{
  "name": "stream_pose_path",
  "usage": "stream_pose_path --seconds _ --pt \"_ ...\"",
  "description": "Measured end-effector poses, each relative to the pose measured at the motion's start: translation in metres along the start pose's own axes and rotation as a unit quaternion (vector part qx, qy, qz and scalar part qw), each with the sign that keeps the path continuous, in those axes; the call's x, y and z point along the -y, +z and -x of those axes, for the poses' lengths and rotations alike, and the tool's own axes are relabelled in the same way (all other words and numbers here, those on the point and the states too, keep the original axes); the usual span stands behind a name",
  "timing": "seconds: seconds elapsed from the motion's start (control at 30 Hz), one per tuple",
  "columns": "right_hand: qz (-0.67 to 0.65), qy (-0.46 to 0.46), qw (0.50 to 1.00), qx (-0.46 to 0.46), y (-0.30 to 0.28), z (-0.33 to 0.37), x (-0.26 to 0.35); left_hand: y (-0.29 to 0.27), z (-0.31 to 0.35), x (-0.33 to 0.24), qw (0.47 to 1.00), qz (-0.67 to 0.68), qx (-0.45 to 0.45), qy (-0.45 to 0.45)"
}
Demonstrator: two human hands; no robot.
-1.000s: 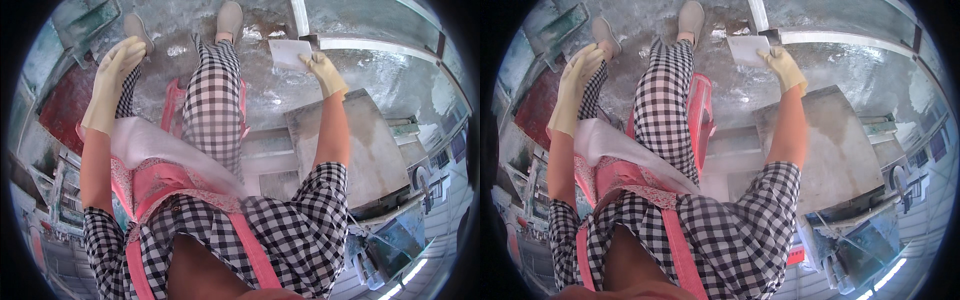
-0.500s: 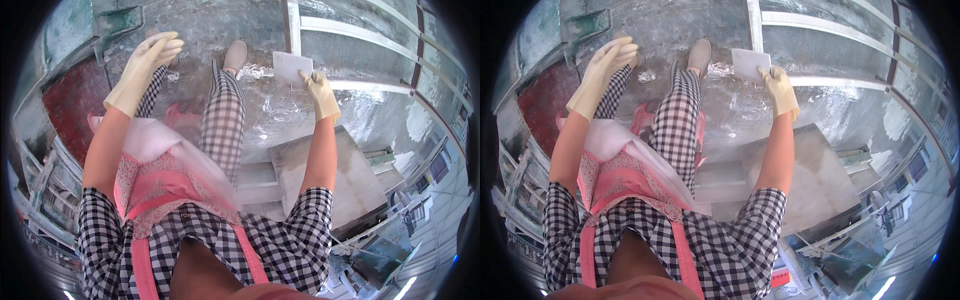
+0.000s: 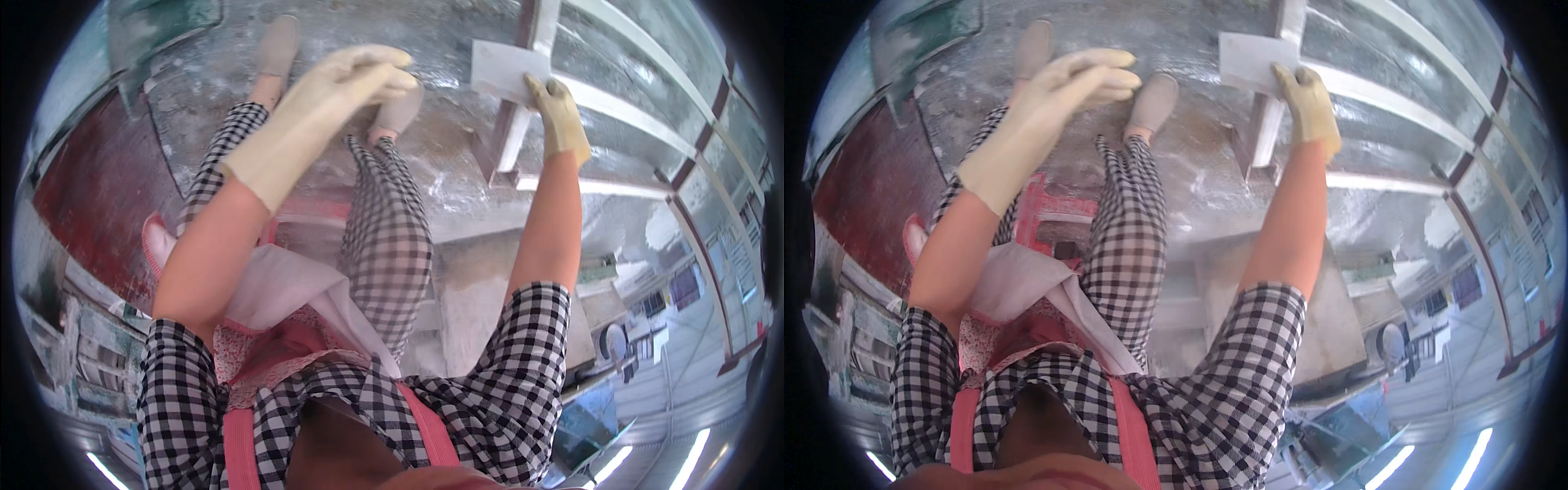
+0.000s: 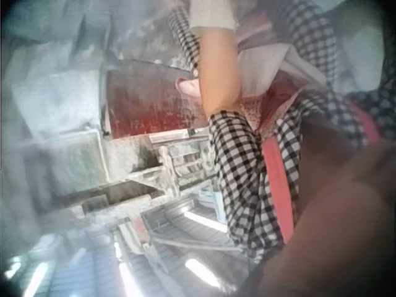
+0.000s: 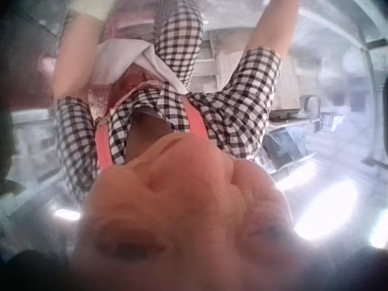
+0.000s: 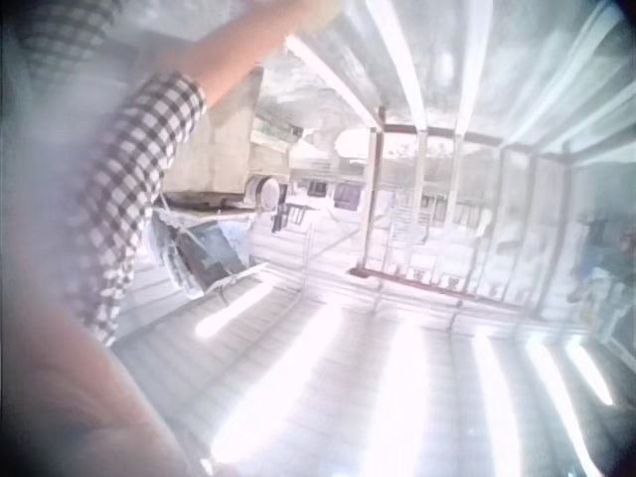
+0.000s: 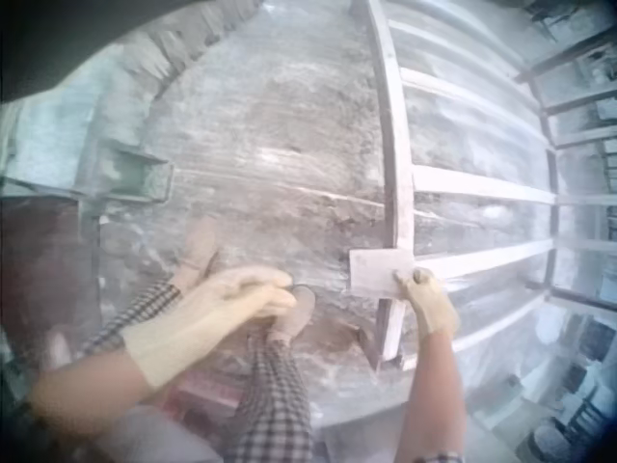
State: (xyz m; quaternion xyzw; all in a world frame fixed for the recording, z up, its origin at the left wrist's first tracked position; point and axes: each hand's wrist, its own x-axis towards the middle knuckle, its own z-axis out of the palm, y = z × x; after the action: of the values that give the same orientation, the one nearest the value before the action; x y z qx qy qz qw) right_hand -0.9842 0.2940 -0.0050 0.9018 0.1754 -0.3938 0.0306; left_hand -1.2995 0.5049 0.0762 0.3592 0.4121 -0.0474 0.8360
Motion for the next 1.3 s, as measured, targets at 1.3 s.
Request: stream_pose_path --seconds 1.3 --pt "-0.144 0.051 0.986 0.073 0.110 0.179 -0.111 -0.017 -0.010 0.021 0.998 -0.057 -0.027 -0.019"
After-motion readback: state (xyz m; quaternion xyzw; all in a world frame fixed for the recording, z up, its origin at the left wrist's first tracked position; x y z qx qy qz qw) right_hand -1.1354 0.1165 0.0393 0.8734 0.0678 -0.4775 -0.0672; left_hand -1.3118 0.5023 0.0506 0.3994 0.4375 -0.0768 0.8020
